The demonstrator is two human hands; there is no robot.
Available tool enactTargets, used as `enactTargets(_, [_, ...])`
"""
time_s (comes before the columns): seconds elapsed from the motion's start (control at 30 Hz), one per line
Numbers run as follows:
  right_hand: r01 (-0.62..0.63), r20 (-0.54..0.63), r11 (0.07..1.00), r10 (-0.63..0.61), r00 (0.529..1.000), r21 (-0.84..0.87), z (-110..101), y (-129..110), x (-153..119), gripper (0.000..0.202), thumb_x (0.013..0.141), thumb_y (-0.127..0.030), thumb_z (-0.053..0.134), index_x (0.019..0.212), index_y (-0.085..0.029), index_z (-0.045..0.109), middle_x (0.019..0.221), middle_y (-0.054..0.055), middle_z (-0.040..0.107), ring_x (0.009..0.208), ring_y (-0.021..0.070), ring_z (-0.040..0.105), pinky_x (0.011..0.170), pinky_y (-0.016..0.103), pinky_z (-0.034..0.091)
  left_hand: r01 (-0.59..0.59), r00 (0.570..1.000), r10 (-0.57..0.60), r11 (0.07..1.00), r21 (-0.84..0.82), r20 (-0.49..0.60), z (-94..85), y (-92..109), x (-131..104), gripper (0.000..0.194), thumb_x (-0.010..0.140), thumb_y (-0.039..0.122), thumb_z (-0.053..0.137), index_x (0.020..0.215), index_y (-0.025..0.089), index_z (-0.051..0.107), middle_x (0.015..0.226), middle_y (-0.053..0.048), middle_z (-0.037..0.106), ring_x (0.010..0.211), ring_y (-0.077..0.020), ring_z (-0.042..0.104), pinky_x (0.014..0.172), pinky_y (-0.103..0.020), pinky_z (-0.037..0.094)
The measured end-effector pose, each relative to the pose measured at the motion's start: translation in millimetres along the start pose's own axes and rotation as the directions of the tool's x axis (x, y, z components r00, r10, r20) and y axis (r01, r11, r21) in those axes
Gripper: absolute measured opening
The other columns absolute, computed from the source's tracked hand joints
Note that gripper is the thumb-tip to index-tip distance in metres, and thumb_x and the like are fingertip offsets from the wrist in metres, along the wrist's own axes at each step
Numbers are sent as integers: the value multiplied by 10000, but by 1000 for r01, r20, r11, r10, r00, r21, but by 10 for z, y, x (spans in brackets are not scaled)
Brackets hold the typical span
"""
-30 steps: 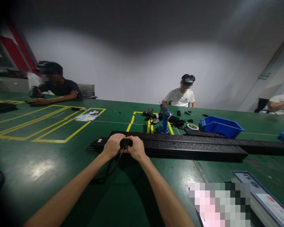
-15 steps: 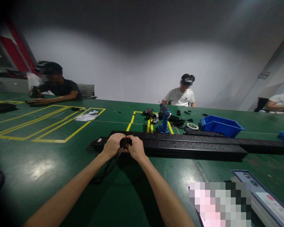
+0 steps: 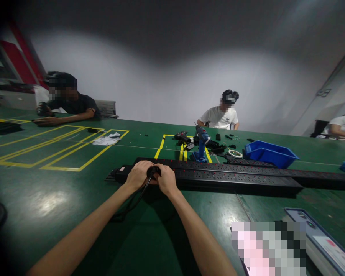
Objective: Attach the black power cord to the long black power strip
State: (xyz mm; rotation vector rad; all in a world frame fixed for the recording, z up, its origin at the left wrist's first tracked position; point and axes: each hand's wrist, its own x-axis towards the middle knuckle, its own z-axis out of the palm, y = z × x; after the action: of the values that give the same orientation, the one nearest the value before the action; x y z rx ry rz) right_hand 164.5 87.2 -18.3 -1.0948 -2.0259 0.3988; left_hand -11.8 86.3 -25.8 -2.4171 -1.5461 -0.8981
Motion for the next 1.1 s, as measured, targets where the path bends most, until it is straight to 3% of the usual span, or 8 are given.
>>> enactTargets(0.3, [66, -69, 998, -64, 996, 24, 16, -6, -35, 402, 767, -90, 629, 1147, -219, 647, 1155, 55, 668, 1090, 201, 599, 985, 350, 454, -2, 1000, 2, 999, 32, -9, 29, -35, 3, 351, 813, 167, 487, 1146, 182, 599, 1151, -97, 636, 1115, -262, 546, 1024, -440, 382])
enactTargets(0.5, [-3, -51, 1000, 3, 999, 13, 30, -8, -26, 423, 787, -78, 583, 1175, -239, 631, 1156, 48, 665, 1068, 199, 606, 964, 350, 461, -5, 1000, 5, 1000, 12, -13, 28, -30, 2, 344, 796, 228, 544, 1132, 179, 603, 1147, -102, 637, 1112, -271, 545, 1016, -428, 392])
enactTargets(0.73, [162, -91, 985, -166, 982, -54, 87, 27, -94, 399, 828, -133, 557, 1218, -200, 610, 1203, 82, 643, 1149, 223, 556, 1030, 401, 411, -2, 1000, 2, 1000, 7, -7, 14, -28, 9, 339, 785, 195, 540, 1118, 191, 605, 1136, -100, 644, 1102, -272, 559, 1010, -442, 396])
enactTargets(0.97, [159, -108, 985, -166, 980, -64, 78, 26, -101, 380, 868, -161, 518, 1242, -179, 582, 1230, 91, 622, 1166, 222, 541, 1033, 390, 407, -18, 1000, 18, 1000, 3, -12, -8, -9, 3, 344, 790, 246, 553, 1126, 191, 600, 1137, -103, 642, 1102, -275, 558, 1010, -436, 395])
enactTargets(1.1, [244, -98, 969, -247, 964, -45, 58, -31, -151, 348, 902, -220, 500, 1241, -189, 573, 1222, 102, 620, 1174, 227, 538, 1020, 402, 414, -30, 999, 30, 1000, -3, -14, -3, -25, -19, 368, 788, 255, 538, 1143, 175, 589, 1156, -111, 629, 1121, -280, 542, 1025, -442, 376])
